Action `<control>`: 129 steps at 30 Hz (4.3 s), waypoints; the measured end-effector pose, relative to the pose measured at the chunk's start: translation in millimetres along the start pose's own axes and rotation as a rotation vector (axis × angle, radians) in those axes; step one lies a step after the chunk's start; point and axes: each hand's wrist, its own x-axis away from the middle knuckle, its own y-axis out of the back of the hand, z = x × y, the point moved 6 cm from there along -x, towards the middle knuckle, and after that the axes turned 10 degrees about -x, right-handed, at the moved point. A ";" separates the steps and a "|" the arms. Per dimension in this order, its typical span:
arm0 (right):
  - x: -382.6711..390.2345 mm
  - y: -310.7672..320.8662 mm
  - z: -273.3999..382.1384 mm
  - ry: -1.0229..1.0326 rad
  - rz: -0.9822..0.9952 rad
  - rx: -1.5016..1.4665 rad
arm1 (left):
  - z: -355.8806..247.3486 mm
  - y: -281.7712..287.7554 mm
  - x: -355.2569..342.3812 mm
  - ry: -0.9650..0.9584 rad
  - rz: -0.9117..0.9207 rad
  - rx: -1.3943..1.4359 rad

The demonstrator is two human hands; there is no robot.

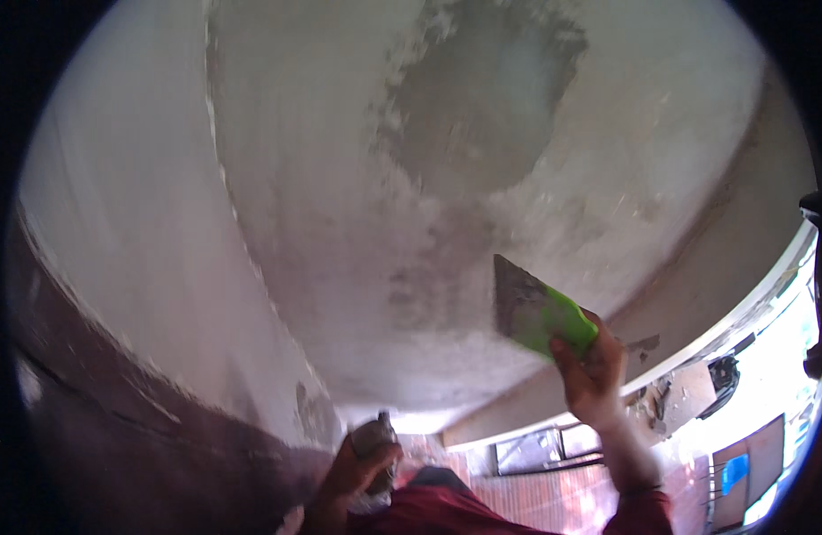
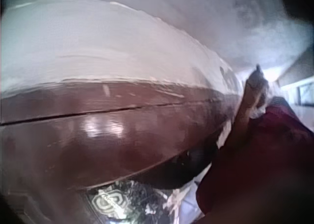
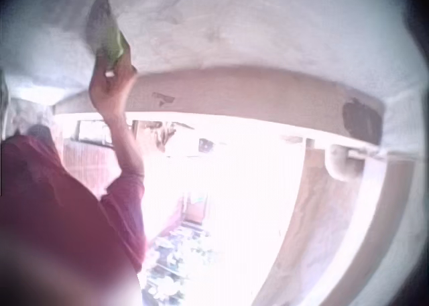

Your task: The person applies a gray paste from a flexible pouch onto a ceiling and smooths it with a green plastic scraper. The person repeatedly squeezes the pouch, spreads the paste, and occasionally uses a finger to press the material into the ceiling surface.

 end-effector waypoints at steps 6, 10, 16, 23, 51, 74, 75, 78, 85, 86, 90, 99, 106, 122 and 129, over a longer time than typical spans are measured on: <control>79.0 -81.9 -100.1 -0.598 -0.079 -0.857 | -32.3 -13.5 29.8 0.122 0.080 -0.167; 106.2 -103.0 -110.3 -0.711 0.053 -0.827 | -34.3 -17.3 44.5 0.244 0.036 -0.436; 106.8 -104.1 -111.2 -0.724 0.087 -0.848 | -22.6 -24.2 47.8 0.383 0.121 -0.446; 101.0 -102.0 -105.9 -0.738 0.121 -0.892 | -25.0 -26.0 51.4 0.521 0.162 -0.538; 106.5 -108.8 -107.2 -0.820 0.195 -0.826 | -55.6 -31.6 49.7 -0.050 -0.139 -1.054; 113.9 -108.2 -123.4 -0.858 0.163 -0.875 | 9.4 -33.8 96.3 0.465 -0.050 -0.341; 114.6 -109.0 -123.8 -0.866 0.164 -0.890 | 10.5 -31.9 97.6 0.473 -0.079 -0.429; 116.8 -111.1 -123.3 -0.881 0.173 -0.914 | -11.5 -36.7 92.6 0.047 -0.176 -0.597; 116.9 -116.0 -118.8 -0.852 0.232 -0.876 | -10.3 -36.6 99.4 0.332 -0.105 -0.598; 115.4 -116.5 -117.8 -0.832 0.235 -0.883 | -12.8 -35.9 100.3 0.370 -0.108 -0.558; 113.3 -117.1 -113.5 -0.812 0.244 -0.909 | -24.5 -39.7 95.4 0.427 -0.050 -0.395; 113.3 -113.1 -102.7 -0.830 0.253 -0.935 | -34.9 -45.1 85.9 0.497 0.044 -0.262; 110.9 -110.7 -96.3 -0.886 0.204 -0.881 | -35.9 -44.9 88.5 0.619 0.066 -0.213; 106.0 -110.9 -93.3 -0.784 0.241 -0.932 | -39.2 -42.4 86.2 0.574 0.033 -0.342; 105.4 -108.2 -92.5 -0.792 0.211 -0.862 | -39.3 -40.9 85.7 0.544 0.059 -0.446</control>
